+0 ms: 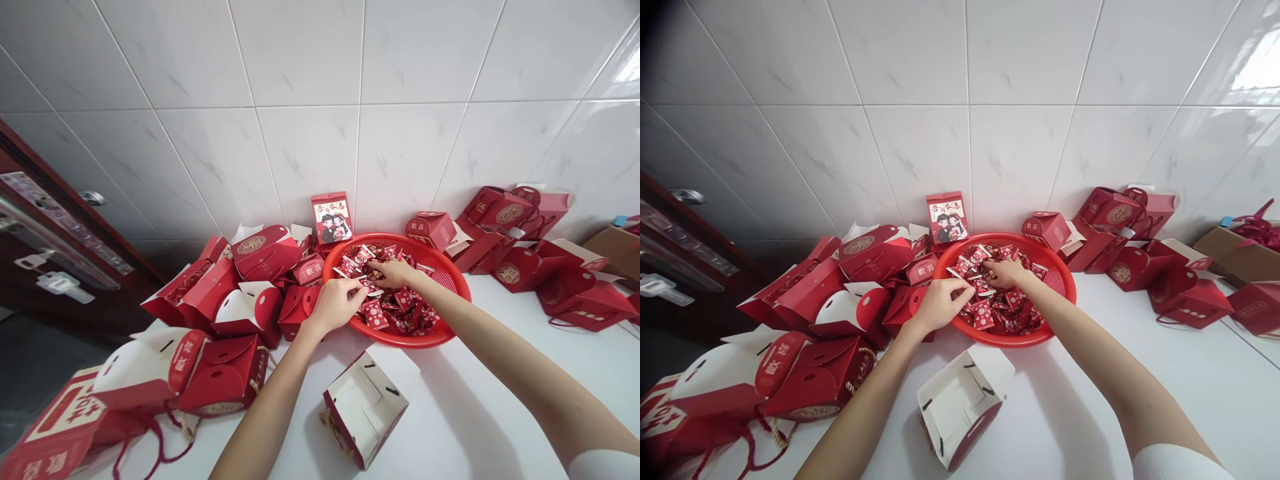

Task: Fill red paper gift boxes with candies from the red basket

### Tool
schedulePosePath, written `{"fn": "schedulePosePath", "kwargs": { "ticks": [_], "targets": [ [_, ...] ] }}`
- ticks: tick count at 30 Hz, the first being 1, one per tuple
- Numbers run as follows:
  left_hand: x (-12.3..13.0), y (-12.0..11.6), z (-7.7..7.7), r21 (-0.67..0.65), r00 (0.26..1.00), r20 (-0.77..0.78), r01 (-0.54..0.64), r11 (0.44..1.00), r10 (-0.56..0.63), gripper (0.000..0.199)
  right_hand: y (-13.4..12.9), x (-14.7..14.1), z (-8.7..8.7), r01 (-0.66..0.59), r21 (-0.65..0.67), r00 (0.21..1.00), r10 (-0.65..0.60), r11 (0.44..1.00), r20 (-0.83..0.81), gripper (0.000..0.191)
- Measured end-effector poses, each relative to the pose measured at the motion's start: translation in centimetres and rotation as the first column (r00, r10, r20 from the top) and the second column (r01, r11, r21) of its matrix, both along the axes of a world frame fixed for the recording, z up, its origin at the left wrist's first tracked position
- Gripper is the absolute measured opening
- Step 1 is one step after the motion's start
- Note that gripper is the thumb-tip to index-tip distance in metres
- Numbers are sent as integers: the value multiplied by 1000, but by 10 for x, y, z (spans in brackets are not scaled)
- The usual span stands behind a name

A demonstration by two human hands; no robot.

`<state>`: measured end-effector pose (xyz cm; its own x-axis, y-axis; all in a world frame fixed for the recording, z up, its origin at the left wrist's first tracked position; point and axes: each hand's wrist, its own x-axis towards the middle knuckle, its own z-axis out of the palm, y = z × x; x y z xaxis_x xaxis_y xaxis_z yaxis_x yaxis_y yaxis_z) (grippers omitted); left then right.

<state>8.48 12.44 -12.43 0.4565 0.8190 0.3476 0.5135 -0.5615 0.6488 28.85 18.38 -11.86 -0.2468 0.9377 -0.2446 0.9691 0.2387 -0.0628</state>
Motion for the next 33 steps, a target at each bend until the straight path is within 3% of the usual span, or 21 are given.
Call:
{"fn": "schedulePosePath", "kwargs": {
  "ticks": [6, 11, 16, 20, 28, 33],
  "targets": [
    [0, 0, -1, 29, 1000, -10, 3, 1000, -3, 34, 9, 6, -3, -76, -87, 974, 55, 993, -220, 37],
    [0, 1, -1, 33, 1000, -10, 4, 999, -4, 34, 12, 22, 9, -107, -122, 900, 44, 987, -434, 33],
    [0, 1, -1, 6, 1000, -29, -10, 1000, 10, 30, 7, 41, 23, 3, -28, 773, -20, 1000, -634, 41],
    [0, 1, 0, -6, 1000, -23, -13, 1000, 12, 29, -2, 50, 30, 65, -55, 648, -84, 996, -757, 41],
    [1, 1, 1, -68, 999, 45, -23, 997, 26, 22, -32, 42, 43, 32, -102, 429, -106, 994, -897, 49],
    [1, 1, 1, -124, 995, 99, -6, 992, 19, 47, -54, 26, 45, 81, -21, 365, -49, 996, -930, 50]
  ]
}}
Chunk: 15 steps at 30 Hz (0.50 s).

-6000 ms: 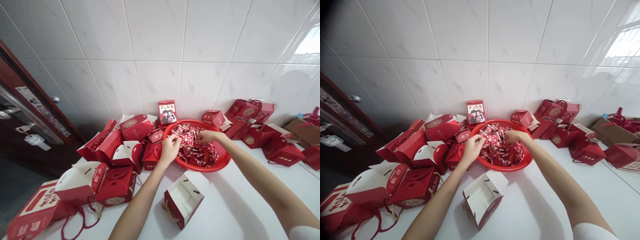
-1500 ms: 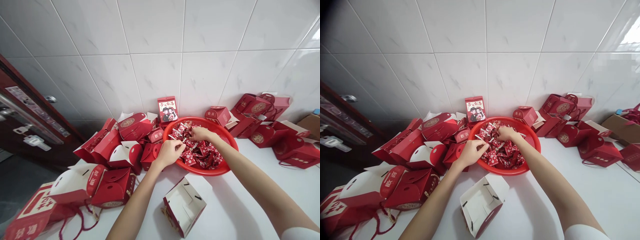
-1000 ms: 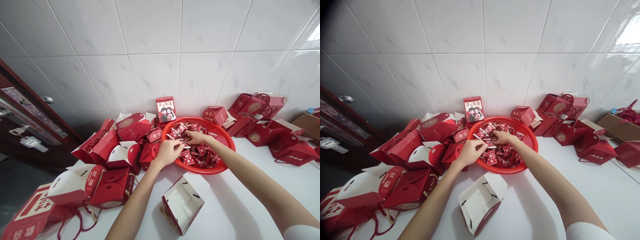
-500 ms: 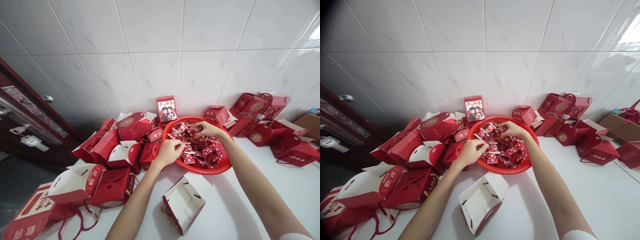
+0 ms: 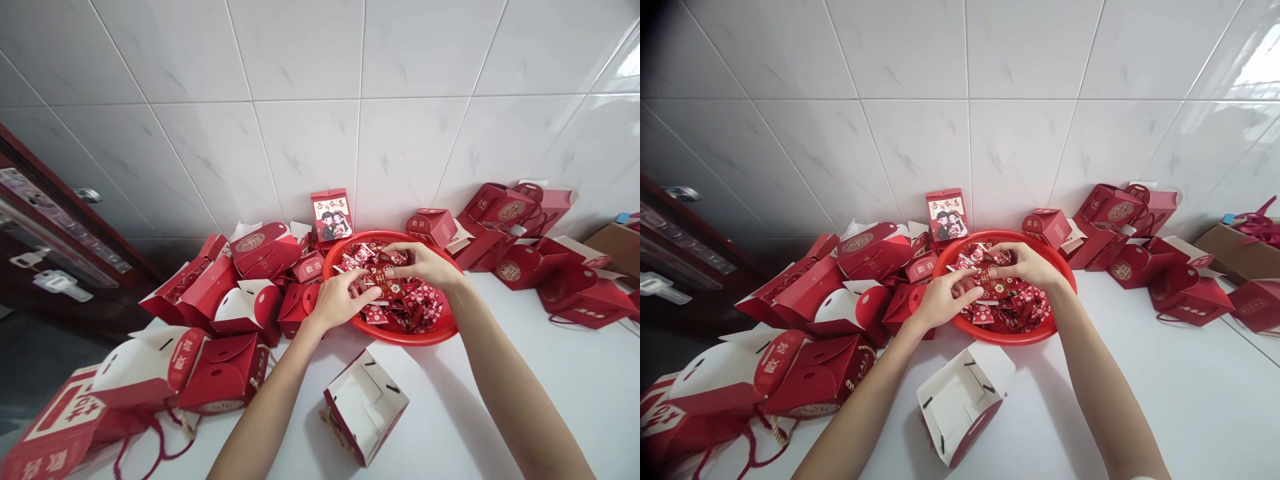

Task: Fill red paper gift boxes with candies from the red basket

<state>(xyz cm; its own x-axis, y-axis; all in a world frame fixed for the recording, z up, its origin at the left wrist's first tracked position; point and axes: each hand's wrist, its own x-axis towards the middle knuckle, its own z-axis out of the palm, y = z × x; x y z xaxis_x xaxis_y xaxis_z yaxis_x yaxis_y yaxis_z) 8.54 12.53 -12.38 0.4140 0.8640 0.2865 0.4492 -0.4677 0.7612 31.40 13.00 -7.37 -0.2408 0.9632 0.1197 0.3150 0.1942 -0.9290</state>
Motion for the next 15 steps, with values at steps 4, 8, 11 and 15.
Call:
{"fn": "schedulePosePath", "kwargs": {
  "ticks": [4, 8, 11, 15],
  "targets": [
    [-4, 1, 2, 0, 998, -8, 63, 998, -63, 34, -14, -16, -1, 23, 23, 1000, -23, 999, -17, 51],
    [-6, 4, 5, -76, 972, 194, 151, 986, -133, 31, -24, -24, -4, 111, 67, 993, -108, 992, -56, 47],
    [-5, 7, 6, -171, 913, 395, 185, 968, -104, 37, -29, -22, -7, 164, 16, 981, -162, 986, -106, 51],
    [-4, 9, 6, -262, 858, 514, 168, 950, -9, 42, -31, -15, -12, 93, -112, 988, -106, 989, -116, 57]
  ]
}}
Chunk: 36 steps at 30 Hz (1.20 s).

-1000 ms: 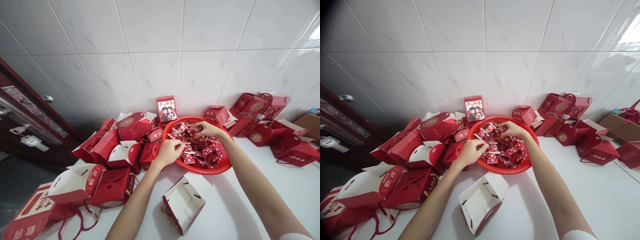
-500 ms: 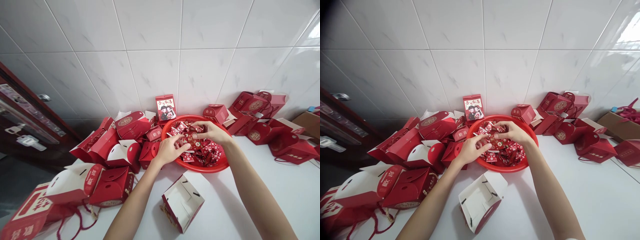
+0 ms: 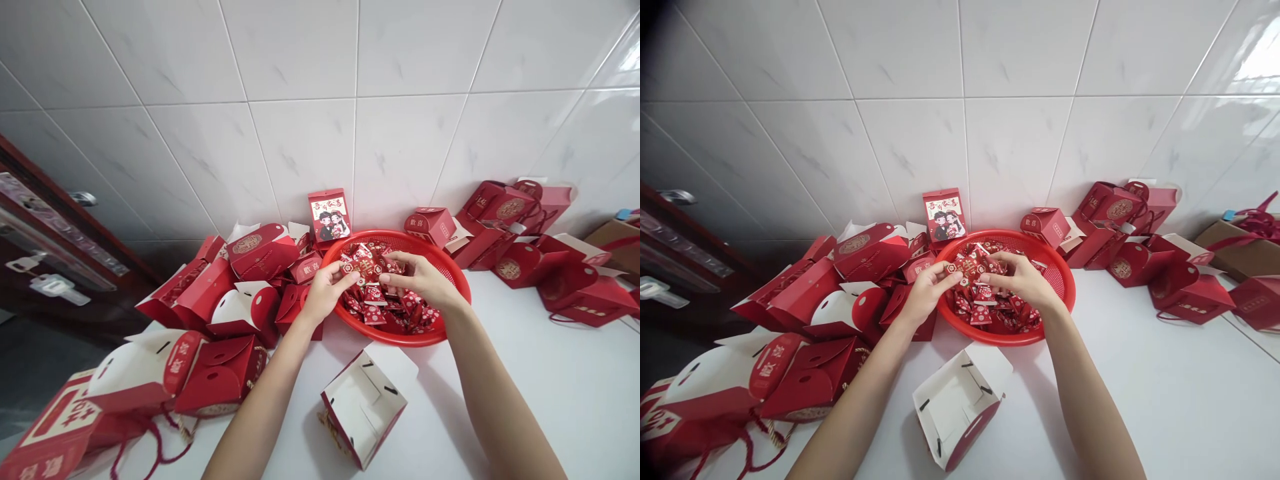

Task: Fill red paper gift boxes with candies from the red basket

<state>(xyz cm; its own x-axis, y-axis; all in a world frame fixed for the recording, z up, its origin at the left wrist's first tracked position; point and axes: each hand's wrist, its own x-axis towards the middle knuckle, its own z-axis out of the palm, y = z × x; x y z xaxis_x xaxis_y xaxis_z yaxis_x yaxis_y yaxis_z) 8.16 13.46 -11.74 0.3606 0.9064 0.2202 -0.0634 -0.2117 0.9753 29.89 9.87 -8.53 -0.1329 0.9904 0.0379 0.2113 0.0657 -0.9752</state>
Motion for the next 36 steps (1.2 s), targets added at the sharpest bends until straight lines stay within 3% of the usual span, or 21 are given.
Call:
{"fn": "schedulePosePath", "kwargs": {
  "ticks": [6, 10, 15, 20, 24, 29, 32, 36],
  "targets": [
    [-1, 2, -1, -21, 996, 33, -84, 996, 84, 39, 7, 9, -8, -112, -83, 965, 88, 990, -248, 53],
    [-2, 1, -2, -22, 995, 15, -97, 995, 98, 43, 6, 10, -5, -85, -98, 957, 54, 992, -286, 57],
    [-2, 0, -3, 44, 999, -5, -43, 998, 43, 46, 4, 11, -1, 52, -9, 989, -53, 999, -136, 48],
    [-2, 2, -4, 134, 995, -73, -60, 989, 70, 26, 8, 15, -7, 200, 118, 972, -212, 973, 101, 41],
    [-1, 2, -5, 115, 991, -86, -89, 989, 99, 27, 12, 20, -13, 108, 214, 905, -186, 971, 383, 26],
    [-1, 2, -8, 137, 994, -60, -81, 987, 90, 29, 13, 21, -13, -14, 204, 772, -119, 979, 625, 21],
    [-2, 3, -10, 166, 996, -61, -54, 985, 65, 40, 8, 15, -8, -100, 208, 786, -51, 973, 616, 25],
    [-3, 4, -11, 180, 999, -39, 1, 984, 7, 50, 1, 8, 0, -155, 165, 889, 65, 974, 454, 35]
  ]
}}
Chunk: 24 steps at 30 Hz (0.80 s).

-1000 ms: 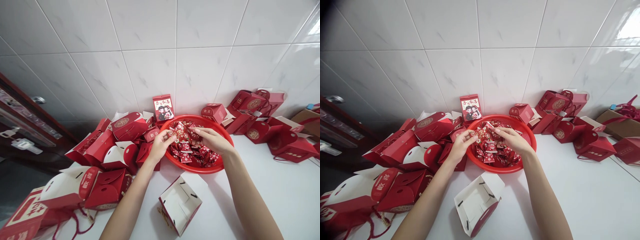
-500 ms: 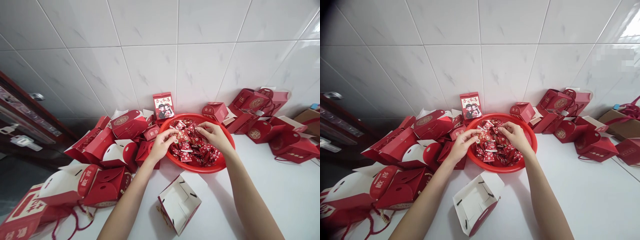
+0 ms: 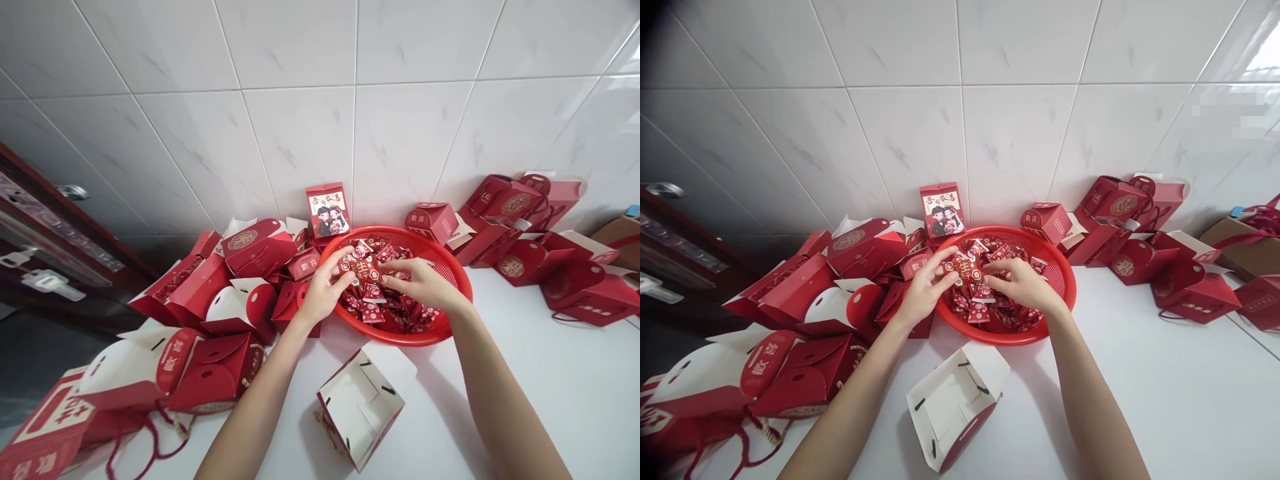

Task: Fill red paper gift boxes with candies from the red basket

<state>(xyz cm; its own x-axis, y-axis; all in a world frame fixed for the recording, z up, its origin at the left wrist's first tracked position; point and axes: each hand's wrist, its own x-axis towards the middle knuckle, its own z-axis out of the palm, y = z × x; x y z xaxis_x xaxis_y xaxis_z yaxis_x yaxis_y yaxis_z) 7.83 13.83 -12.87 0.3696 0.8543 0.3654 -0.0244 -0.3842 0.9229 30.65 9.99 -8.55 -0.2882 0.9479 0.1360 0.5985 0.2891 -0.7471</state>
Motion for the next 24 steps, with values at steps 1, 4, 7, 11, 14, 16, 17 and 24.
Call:
{"fn": "schedulePosePath", "kwargs": {
  "ticks": [1, 4, 7, 11, 14, 16, 17, 24],
  "targets": [
    [0, 0, 0, 2, 1000, 1, 18, 1000, -18, 51, -1, 0, 1, -9, -20, 999, 9, 1000, -41, 34],
    [0, -3, 0, 37, 999, -35, 24, 999, -23, 52, -3, -1, 3, -64, -68, 987, 53, 996, -152, 27],
    [2, -7, 2, 64, 996, -83, -14, 998, 19, 50, -4, -3, 3, -100, -87, 970, 77, 991, -231, 29],
    [4, -10, 6, 24, 994, -101, -28, 999, 30, 44, -3, -9, 3, -49, -53, 949, 30, 997, -313, 40],
    [5, -7, 5, -44, 997, -28, -75, 996, 74, 40, -2, -7, 4, -64, -96, 940, 28, 993, -341, 34],
    [6, -5, 4, -84, 989, 38, -143, 986, 146, 38, -2, -4, 5, -88, -141, 972, 54, 986, -227, 33],
    [6, -3, 3, -99, 982, 60, -171, 980, 177, 37, -3, -3, 5, -107, -156, 988, 88, 982, -126, 33],
    [6, -3, 2, -135, 980, 51, -186, 973, 195, 35, -8, -29, -1, -145, -261, 849, 255, 955, 463, 51]
  ]
}}
